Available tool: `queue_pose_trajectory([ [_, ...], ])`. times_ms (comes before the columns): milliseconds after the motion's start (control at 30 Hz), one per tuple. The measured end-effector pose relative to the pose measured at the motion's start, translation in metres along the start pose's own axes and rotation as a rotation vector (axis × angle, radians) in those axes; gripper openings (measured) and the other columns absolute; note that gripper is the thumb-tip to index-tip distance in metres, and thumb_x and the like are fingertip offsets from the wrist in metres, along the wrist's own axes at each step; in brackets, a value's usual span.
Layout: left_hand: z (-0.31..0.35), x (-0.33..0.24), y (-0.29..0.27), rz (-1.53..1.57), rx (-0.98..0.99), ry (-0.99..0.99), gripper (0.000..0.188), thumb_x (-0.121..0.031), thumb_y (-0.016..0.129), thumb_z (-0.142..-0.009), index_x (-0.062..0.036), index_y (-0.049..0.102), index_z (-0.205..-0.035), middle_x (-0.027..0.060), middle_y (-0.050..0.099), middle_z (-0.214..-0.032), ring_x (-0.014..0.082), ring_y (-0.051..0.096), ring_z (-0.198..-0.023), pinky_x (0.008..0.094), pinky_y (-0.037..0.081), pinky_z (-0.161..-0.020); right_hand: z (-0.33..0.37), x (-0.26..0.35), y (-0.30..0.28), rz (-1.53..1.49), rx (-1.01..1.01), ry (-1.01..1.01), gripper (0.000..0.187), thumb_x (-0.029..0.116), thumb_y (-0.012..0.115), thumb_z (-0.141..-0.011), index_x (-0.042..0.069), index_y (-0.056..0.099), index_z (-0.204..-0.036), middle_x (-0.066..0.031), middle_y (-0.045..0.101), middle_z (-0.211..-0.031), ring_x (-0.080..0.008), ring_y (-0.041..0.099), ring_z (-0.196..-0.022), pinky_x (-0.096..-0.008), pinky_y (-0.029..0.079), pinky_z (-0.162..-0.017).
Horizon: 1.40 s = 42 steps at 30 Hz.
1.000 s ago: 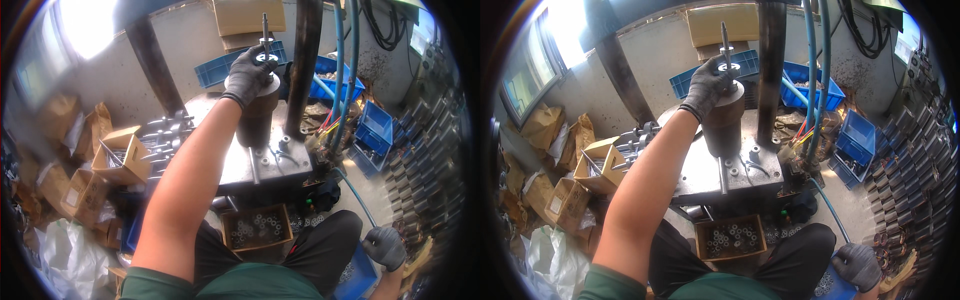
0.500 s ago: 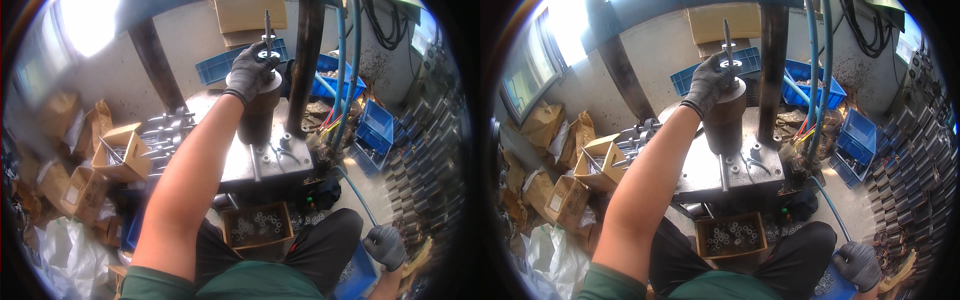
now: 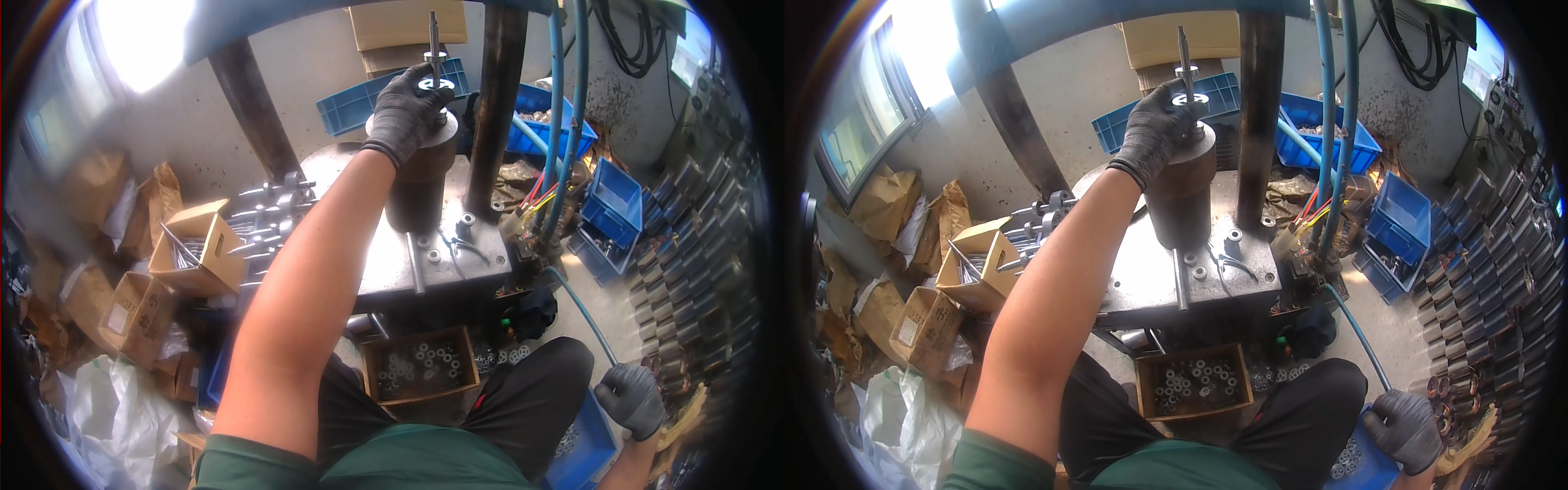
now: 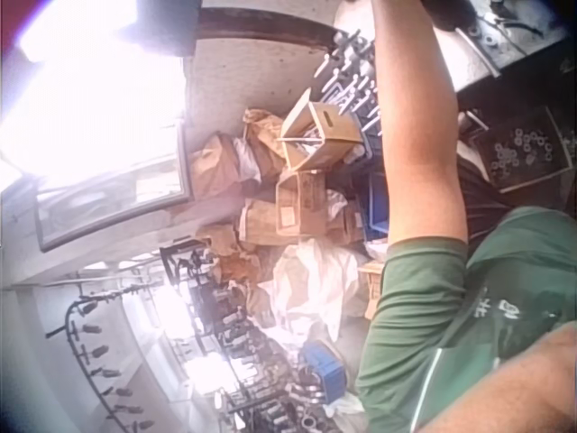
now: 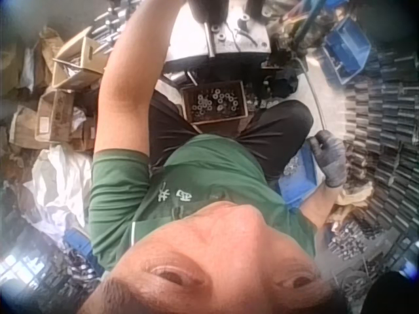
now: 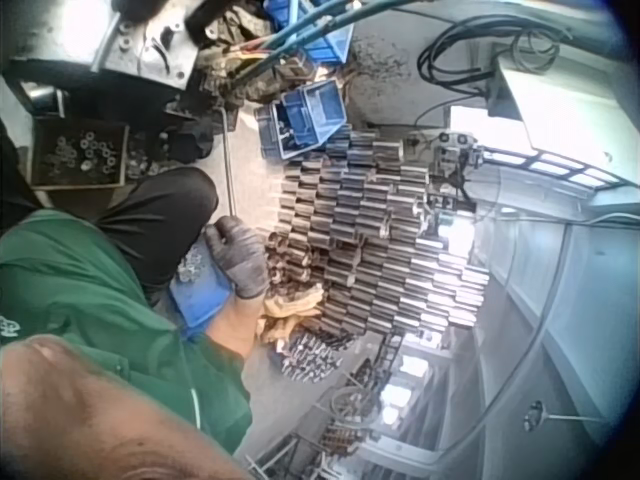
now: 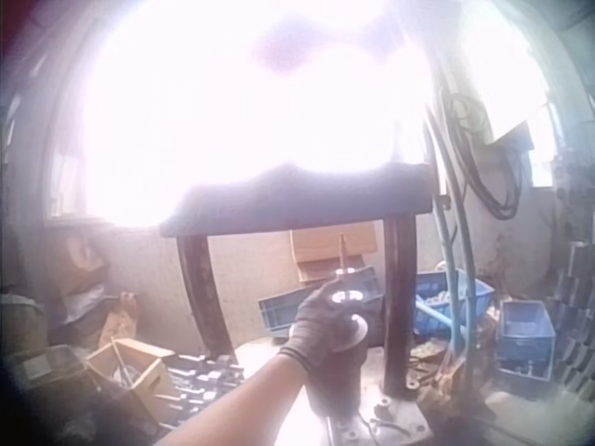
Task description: The person assembles metal shafts by placing bearings and rods into a press machine, operating the press to fit the parts together, and placing the completed shafts into a plastic bin.
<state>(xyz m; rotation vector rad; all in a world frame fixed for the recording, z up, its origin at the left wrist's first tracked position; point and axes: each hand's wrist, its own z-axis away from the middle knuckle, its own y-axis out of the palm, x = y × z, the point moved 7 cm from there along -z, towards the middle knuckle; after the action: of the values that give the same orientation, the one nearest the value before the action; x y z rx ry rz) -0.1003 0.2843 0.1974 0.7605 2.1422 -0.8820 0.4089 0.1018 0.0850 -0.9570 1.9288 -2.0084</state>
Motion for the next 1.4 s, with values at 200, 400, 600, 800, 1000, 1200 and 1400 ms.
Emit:
queue_pose_trajectory([
  [200,0.005,-0.009,-0.001,0.031,0.010,-0.009,0.064,-0.032,0.087,-0.084,-0.0063,0.067,-0.138,0.0205,0.075,-0.119,0.0317,0.074,-0.105,0.0387,0.058,-0.096,0.000,0.002,-0.001,0.025,0.000,-0.007,0.015,0.016,0.079,-0.079,0.004,0.071,-0.078,-0.0164,0.067,-0.076,-0.0384,0.067,-0.068,-0.0473,0.053,-0.064],
  [400,0.001,-0.003,-0.002,0.014,0.009,-0.022,0.063,-0.031,0.087,-0.084,-0.0086,0.067,-0.140,0.0210,0.075,-0.118,0.0297,0.074,-0.104,0.0387,0.058,-0.096,-0.007,0.002,-0.005,0.020,0.025,-0.023,0.017,0.018,0.079,-0.079,0.004,0.070,-0.077,-0.0169,0.067,-0.076,-0.0389,0.067,-0.070,-0.0491,0.052,-0.066],
  [600,0.000,0.004,0.005,0.095,0.030,-0.086,0.062,-0.030,0.086,-0.087,-0.0105,0.065,-0.141,0.0179,0.076,-0.110,0.0233,0.076,-0.091,0.0358,0.061,-0.085,-0.027,0.011,-0.022,0.000,0.119,0.017,0.020,0.021,0.080,-0.078,0.005,0.075,-0.089,-0.0155,0.074,-0.086,-0.0365,0.072,-0.076,-0.0442,0.058,-0.071],
  [800,0.002,0.000,0.005,0.063,0.045,-0.065,0.058,-0.026,0.085,-0.089,-0.0127,0.065,-0.141,0.0126,0.075,-0.102,0.0169,0.073,-0.082,0.0333,0.061,-0.076,-0.020,0.010,-0.011,0.186,0.349,-0.099,0.023,0.023,0.073,-0.084,0.008,0.079,-0.100,-0.0132,0.076,-0.094,-0.0347,0.073,-0.083,-0.0433,0.059,-0.079],
  [1000,-0.005,0.009,0.011,0.160,0.078,-0.109,0.056,-0.027,0.085,-0.089,-0.0144,0.066,-0.140,0.0121,0.075,-0.102,0.0161,0.073,-0.087,0.0322,0.060,-0.082,-0.024,0.010,-0.019,0.141,0.308,-0.122,0.018,0.018,0.073,-0.082,0.007,0.077,-0.096,-0.0140,0.075,-0.090,-0.0347,0.073,-0.079,-0.0436,0.059,-0.075],
  [1200,-0.001,0.005,0.008,0.257,0.101,-0.111,0.047,-0.013,0.085,-0.088,-0.0018,0.065,-0.129,0.0052,0.067,-0.097,0.0121,0.066,-0.080,0.0275,0.061,-0.076,-0.042,0.023,-0.050,0.112,-0.025,-0.134,0.022,0.011,0.074,-0.082,0.005,0.074,-0.103,-0.0171,0.073,-0.095,-0.0383,0.072,-0.083,-0.0458,0.058,-0.077],
  [1400,0.000,0.006,0.006,0.309,0.170,-0.078,0.038,-0.016,0.084,-0.090,-0.0008,0.067,-0.121,0.0054,0.065,-0.096,0.0115,0.064,-0.087,0.0264,0.062,-0.078,-0.103,0.030,-0.116,0.281,-0.804,-0.446,0.036,-0.009,0.072,-0.084,0.006,0.067,-0.116,-0.0158,0.069,-0.104,-0.0337,0.071,-0.093,-0.0404,0.057,-0.082],
])
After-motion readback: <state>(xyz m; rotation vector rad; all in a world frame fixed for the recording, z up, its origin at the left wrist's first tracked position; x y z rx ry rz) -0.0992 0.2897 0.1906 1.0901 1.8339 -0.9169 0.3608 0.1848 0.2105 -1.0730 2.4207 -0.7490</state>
